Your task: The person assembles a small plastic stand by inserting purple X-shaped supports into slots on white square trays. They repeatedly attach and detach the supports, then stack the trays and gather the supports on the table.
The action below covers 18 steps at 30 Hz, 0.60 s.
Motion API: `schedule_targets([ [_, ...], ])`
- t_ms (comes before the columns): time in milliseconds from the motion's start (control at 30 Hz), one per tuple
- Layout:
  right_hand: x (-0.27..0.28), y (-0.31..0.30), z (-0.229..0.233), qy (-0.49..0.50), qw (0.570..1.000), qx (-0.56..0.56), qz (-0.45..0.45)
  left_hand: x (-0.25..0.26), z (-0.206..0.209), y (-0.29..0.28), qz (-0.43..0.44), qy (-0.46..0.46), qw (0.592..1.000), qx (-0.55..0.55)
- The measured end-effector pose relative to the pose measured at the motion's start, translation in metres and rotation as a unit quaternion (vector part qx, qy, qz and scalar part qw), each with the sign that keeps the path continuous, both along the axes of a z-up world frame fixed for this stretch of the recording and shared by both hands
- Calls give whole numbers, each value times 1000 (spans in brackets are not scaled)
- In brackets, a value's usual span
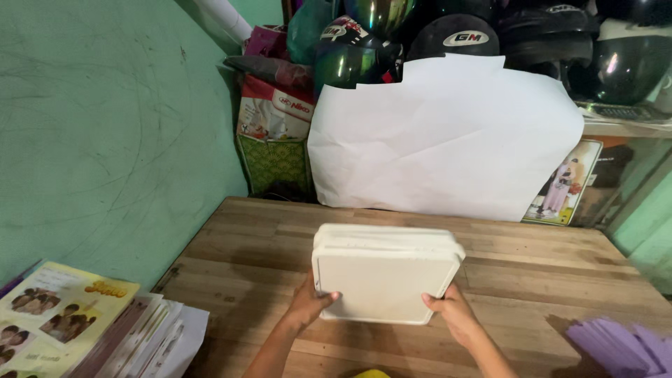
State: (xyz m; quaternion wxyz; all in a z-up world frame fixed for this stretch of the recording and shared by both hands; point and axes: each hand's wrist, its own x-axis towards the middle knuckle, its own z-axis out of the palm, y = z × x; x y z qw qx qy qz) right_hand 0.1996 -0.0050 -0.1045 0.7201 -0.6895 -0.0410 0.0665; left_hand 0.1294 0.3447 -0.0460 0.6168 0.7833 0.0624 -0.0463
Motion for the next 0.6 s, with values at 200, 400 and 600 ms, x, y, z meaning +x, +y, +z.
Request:
schedule_targets([
  [200, -17, 2, 1, 34, 999, 21, -6, -16, 17, -18, 8, 59, 998, -35],
  [400, -35, 15, 71, -98, 991, 94, -13, -21, 71, -20, 22, -84, 992, -90],
  [600, -41, 31, 117, -97, 978, 184, -20, -19, 92, -20, 47, -138, 987, -71],
])
